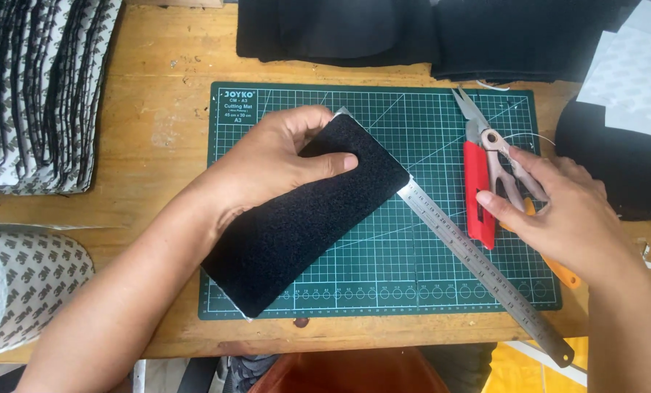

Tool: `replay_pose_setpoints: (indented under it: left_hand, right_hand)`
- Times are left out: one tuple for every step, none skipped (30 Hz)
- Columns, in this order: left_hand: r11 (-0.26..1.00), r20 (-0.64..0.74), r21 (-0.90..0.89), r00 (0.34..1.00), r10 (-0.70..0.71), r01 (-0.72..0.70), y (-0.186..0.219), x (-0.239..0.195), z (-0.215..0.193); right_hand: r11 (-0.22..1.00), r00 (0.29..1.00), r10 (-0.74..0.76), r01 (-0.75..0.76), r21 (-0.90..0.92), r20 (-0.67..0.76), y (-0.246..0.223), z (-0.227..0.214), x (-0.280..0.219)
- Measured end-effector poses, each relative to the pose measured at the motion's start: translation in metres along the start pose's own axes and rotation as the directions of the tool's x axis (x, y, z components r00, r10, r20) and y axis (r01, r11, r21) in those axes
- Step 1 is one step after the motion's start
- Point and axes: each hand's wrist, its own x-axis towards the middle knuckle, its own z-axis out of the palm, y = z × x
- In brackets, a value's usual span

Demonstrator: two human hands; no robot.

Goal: The person trims the edges of a black fabric piece using scissors on a green cutting mat. They then measure the fabric with a metal ruler and cut it into a smaller rectangular shape using a red utility knife. The person continues to trim the corners and edges of the fabric with scissors.

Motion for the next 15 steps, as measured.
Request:
replay_pose_setpoints:
  left_hand:
    - [1.000,-0.007,-0.002,1.000,0.002,-0.002,-0.004,0.001,-0.001]
    - [0.999,-0.005,-0.023,0.999,0.042,-0.042,-0.009,0.003,-0.002]
    - [0.996,-0.001,-0.043,0.997,0.081,-0.081,-0.013,0.005,-0.002]
    - [0.996,-0.006,-0.044,0.997,0.083,-0.083,-0.021,0.009,-0.004]
    - [0.978,0.011,-0.035,0.978,0.208,-0.207,-0.029,0.013,-0.006]
    - [0.944,0.030,-0.028,0.944,0.329,-0.329,-0.037,0.017,-0.008]
    - [0.944,0.026,-0.028,0.944,0.328,-0.328,-0.037,0.015,-0.007]
    - [0.946,0.038,-0.045,0.946,0.323,-0.321,-0.037,0.014,-0.006]
    - [0.947,0.051,-0.061,0.946,0.319,-0.316,-0.037,0.013,-0.005]
    - [0.946,0.048,-0.061,0.946,0.320,-0.317,-0.038,0.013,-0.006]
    - [0.940,0.052,-0.056,0.939,0.340,-0.337,-0.040,0.013,-0.006]
    - [0.933,0.056,-0.051,0.931,0.360,-0.357,-0.042,0.014,-0.006]
    - [0.933,0.062,-0.054,0.931,0.359,-0.356,-0.037,0.012,-0.008]
    - [0.954,0.047,0.001,0.953,0.300,-0.301,-0.033,0.010,-0.010]
    - [0.969,0.030,0.056,0.970,0.240,-0.241,-0.028,0.008,-0.012]
  right_hand:
    - [1.000,1.000,-0.008,0.008,-0.003,-0.001,0.001,0.001,0.001]
    - [1.000,1.000,-0.010,0.009,-0.008,-0.019,0.002,0.003,0.003]
    - [1.000,0.999,-0.009,0.009,-0.012,-0.035,0.003,0.005,0.003]
    - [1.000,0.999,-0.014,0.014,-0.014,-0.036,0.010,0.010,0.006]
    - [0.997,0.992,-0.082,0.079,-0.026,-0.100,0.016,0.015,0.009]
    - [0.989,0.976,-0.148,0.143,-0.043,-0.163,0.023,0.021,0.013]
    - [0.988,0.975,-0.151,0.146,-0.044,-0.161,0.025,0.026,0.013]
    - [0.976,0.952,-0.212,0.196,-0.095,-0.219,0.029,0.031,0.013]
    - [0.959,0.922,-0.274,0.241,-0.148,-0.274,0.032,0.036,0.013]
    - [0.958,0.921,-0.277,0.244,-0.149,-0.274,0.029,0.034,0.013]
    - [0.972,0.939,-0.231,0.209,-0.111,-0.255,0.027,0.034,0.011]
    - [0.982,0.955,-0.185,0.172,-0.074,-0.234,0.026,0.032,0.010]
    - [0.983,0.956,-0.179,0.166,-0.074,-0.234,0.028,0.033,0.011]
    - [0.980,0.947,-0.200,0.188,-0.071,-0.250,0.032,0.033,0.013]
    - [0.976,0.939,-0.219,0.209,-0.067,-0.266,0.035,0.034,0.015]
